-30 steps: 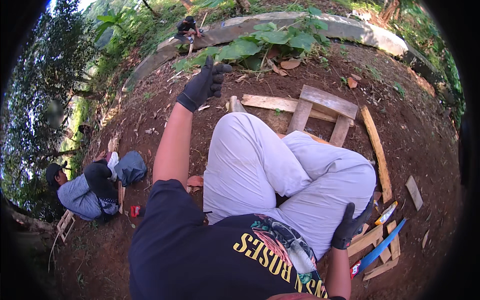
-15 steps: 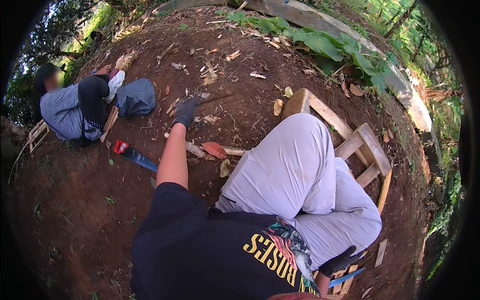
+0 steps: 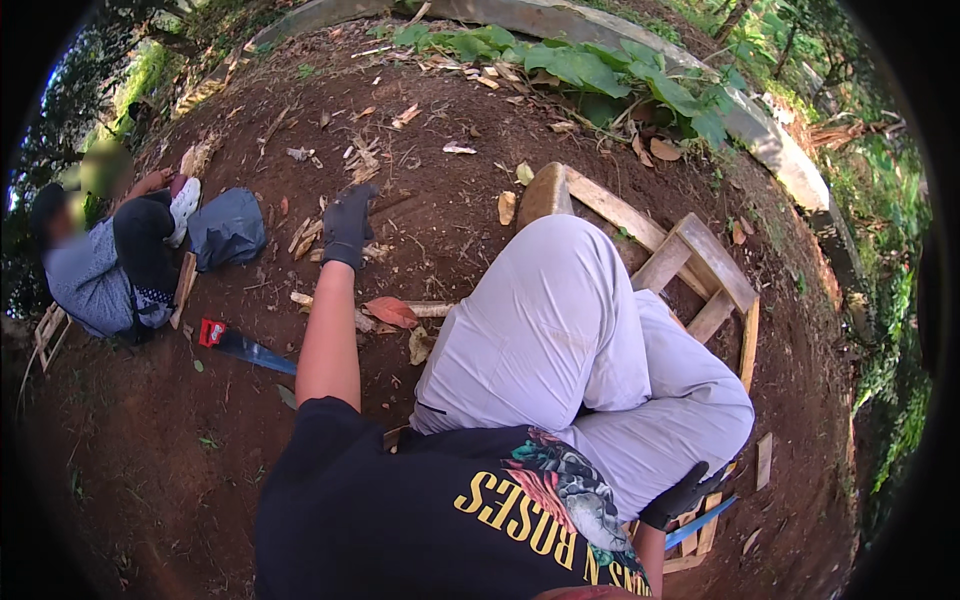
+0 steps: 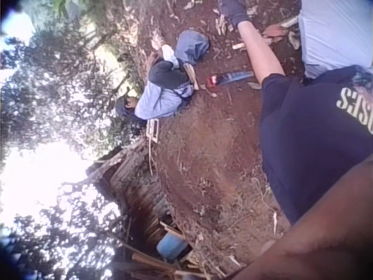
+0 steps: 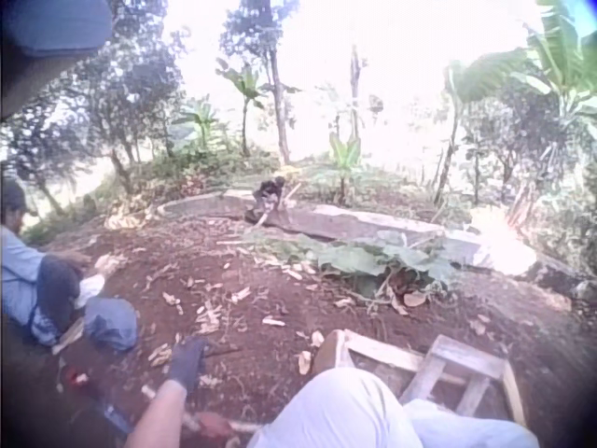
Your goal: The person sits on the ground and uses a hammer to drive nails into a wooden frame structure. They adjust the wood pieces and continue hammering to secure the joints.
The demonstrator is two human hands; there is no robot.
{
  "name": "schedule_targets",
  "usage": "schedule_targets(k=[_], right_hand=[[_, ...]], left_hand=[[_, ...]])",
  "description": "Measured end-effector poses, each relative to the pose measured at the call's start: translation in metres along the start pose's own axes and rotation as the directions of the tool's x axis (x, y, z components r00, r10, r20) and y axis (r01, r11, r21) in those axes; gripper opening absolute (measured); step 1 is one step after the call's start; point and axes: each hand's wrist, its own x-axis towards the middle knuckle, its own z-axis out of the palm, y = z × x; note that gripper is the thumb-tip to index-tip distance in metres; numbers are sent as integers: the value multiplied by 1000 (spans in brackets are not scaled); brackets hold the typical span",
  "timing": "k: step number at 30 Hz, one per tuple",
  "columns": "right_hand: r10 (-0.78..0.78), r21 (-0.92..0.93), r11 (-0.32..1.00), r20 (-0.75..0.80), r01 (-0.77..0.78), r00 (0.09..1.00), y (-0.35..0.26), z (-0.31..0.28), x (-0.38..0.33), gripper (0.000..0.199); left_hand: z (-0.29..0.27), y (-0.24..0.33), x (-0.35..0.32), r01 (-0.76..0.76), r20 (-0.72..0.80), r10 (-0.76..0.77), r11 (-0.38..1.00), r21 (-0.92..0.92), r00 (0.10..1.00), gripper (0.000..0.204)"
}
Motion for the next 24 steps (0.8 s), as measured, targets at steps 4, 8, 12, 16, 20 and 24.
schedule_targets(k=[4, 8, 12, 16, 20, 24], right_hand=[[-42, 4, 999, 44, 42, 998, -2, -8, 5, 72], [3, 9, 1000, 85, -4, 996, -12, -7, 12, 75], [-273, -202, 942, 11, 269, 962, -42, -17, 48, 65], [-367, -99, 921, 98, 376, 925, -154, 13, 114, 48], [-297, -61, 907, 609, 416, 735, -206, 67, 190, 41], [-105, -279, 743, 850, 609, 517, -186, 143, 246, 37]], left_hand=[[43, 160, -46, -23, 158, 142, 811, -584, 977, 29], [117, 297, -110, 181, 529, 410, 638, -748, 743, 40], [220, 374, -163, 456, 691, 613, 525, -718, 383, 54], [327, 362, -182, 876, 695, 711, 263, -405, 108, 74], [374, 327, -203, 945, 782, 614, 183, -271, 106, 79], [408, 322, -196, 963, 726, 688, 204, -178, -12, 79]])
